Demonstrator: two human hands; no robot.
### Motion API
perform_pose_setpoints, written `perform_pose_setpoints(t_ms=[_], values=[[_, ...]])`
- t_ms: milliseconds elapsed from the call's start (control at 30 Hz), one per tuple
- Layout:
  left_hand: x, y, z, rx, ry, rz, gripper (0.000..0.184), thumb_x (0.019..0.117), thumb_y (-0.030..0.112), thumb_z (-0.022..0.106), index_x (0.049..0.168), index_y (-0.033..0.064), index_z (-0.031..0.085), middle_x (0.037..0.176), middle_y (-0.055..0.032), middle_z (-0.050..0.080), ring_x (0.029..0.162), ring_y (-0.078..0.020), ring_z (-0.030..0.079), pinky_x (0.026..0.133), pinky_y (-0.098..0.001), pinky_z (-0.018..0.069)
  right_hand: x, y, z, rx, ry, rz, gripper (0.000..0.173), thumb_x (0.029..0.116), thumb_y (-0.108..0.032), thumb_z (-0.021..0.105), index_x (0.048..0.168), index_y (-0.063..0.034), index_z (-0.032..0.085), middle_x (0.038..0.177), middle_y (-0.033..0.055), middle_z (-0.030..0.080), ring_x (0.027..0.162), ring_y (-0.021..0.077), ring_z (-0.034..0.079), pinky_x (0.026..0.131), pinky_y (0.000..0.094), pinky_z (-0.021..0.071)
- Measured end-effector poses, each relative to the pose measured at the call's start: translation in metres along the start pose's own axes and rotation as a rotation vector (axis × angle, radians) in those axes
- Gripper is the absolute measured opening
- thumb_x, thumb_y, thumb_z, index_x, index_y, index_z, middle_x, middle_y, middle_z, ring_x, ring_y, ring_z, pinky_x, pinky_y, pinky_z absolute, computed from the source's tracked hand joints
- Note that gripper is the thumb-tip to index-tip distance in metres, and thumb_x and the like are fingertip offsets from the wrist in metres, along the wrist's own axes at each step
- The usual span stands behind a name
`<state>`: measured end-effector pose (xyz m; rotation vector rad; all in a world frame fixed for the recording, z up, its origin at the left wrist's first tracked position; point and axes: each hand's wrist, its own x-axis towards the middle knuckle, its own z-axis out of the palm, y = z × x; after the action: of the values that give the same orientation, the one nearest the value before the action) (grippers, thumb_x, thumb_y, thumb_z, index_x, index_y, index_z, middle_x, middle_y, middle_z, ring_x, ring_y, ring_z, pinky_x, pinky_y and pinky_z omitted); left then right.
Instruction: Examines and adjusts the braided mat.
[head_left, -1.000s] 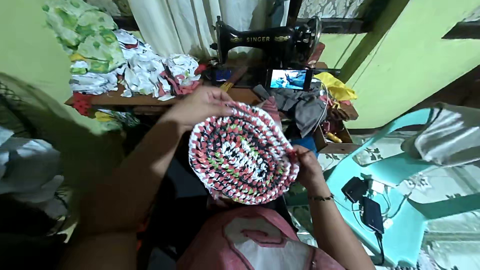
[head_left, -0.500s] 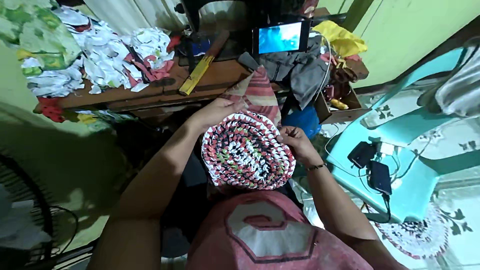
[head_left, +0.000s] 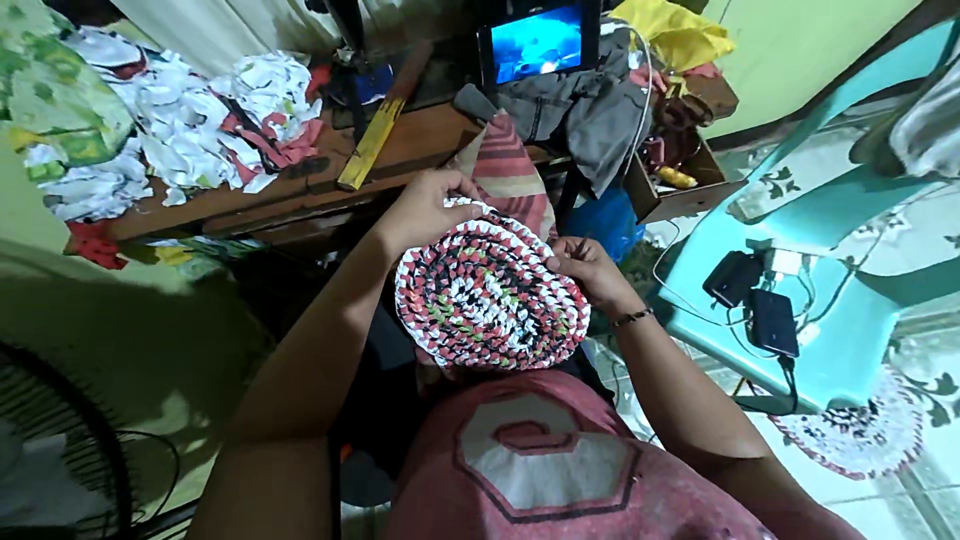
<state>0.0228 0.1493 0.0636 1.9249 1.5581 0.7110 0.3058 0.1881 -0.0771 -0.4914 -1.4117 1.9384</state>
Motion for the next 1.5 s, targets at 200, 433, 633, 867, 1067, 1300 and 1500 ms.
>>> perform_pose_setpoints(t_ms=[200,433,633,867,1067,1300,1500], values=[[0.000,0.005,-0.007,-0.107,-0.094,-0.109,0.013,0.0964,0.020,0.071,0.101,0.0080,0.072,0.099,-0.0010,0.071,0.093,-0.0071,0.066,0.087,-0.0294,0.0544,-0.002,-0.005,0.006,-0.066,0.009,-0.009,0.005,0.0903,-0.016,0.070,0.092,-0.0119,0.070,0.068,-0.0019,0.064,0.054,0.0032,0.058,0.049,0.0198,0.0506],[-0.002,-0.004,-0.003,-0.170,-0.054,-0.090,0.007,0.0969,0.012,0.070,0.099,0.0063,0.072,0.096,0.0003,0.071,0.088,-0.0044,0.066,0.082,-0.0241,0.0560,-0.005,-0.001,0.002,-0.129,-0.026,-0.038,0.010,0.0947,-0.020,0.071,0.090,-0.0120,0.072,0.070,-0.0006,0.065,0.053,0.0030,0.056,0.047,0.0191,0.0484],[-0.020,0.013,-0.012,-0.047,0.029,-0.168,0.028,0.1031,0.024,0.063,0.126,0.0101,0.069,0.114,-0.0040,0.072,0.091,-0.0081,0.069,0.083,-0.0287,0.0580,-0.005,0.000,0.000,-0.085,-0.026,-0.040,0.014,0.0937,-0.028,0.071,0.096,-0.0141,0.072,0.077,-0.0015,0.067,0.058,0.0026,0.059,0.051,0.0192,0.0513],[-0.045,-0.009,-0.011,-0.263,0.035,-0.512,0.052,0.1093,0.048,0.038,0.109,0.0064,0.070,0.094,-0.0053,0.070,0.085,-0.0118,0.067,0.081,-0.0383,0.0571,-0.001,-0.004,-0.001,-0.161,-0.056,-0.033,0.005,0.0884,-0.015,0.075,0.089,-0.0111,0.072,0.074,-0.0013,0.068,0.058,0.0040,0.060,0.052,0.0212,0.0529],[-0.101,-0.033,0.012,-0.545,0.178,-0.477,0.050,0.1088,0.047,0.040,0.137,0.0103,0.060,0.122,-0.0038,0.069,0.112,-0.0120,0.066,0.099,-0.0378,0.0553,0.002,-0.001,-0.004,-0.182,-0.050,-0.034,0.012,0.0884,-0.018,0.075,0.080,-0.0136,0.068,0.070,-0.0024,0.065,0.056,0.0032,0.058,0.051,0.0205,0.0507],[-0.131,-0.039,0.035,-0.840,0.339,-0.279,0.031,0.1077,0.022,0.047,0.132,0.0062,0.058,0.115,-0.0053,0.069,0.103,-0.0132,0.068,0.092,-0.0356,0.0585,0.000,0.000,0.000,-0.134,-0.008,-0.021,0.013,0.0869,-0.020,0.077,0.077,-0.0163,0.068,0.067,-0.0048,0.064,0.054,0.0010,0.056,0.050,0.0187,0.0501],[-0.094,-0.012,0.016,-0.638,0.392,-0.091,0.018,0.1024,0.013,0.055,0.118,0.0054,0.060,0.102,-0.0010,0.068,0.091,-0.0079,0.066,0.083,-0.0286,0.0581,-0.006,0.001,-0.008,0.002,-0.005,0.012,0.011,0.0807,-0.022,0.083,0.082,-0.0180,0.073,0.072,-0.0027,0.071,0.060,0.0037,0.065,0.057,0.0227,0.0574]])
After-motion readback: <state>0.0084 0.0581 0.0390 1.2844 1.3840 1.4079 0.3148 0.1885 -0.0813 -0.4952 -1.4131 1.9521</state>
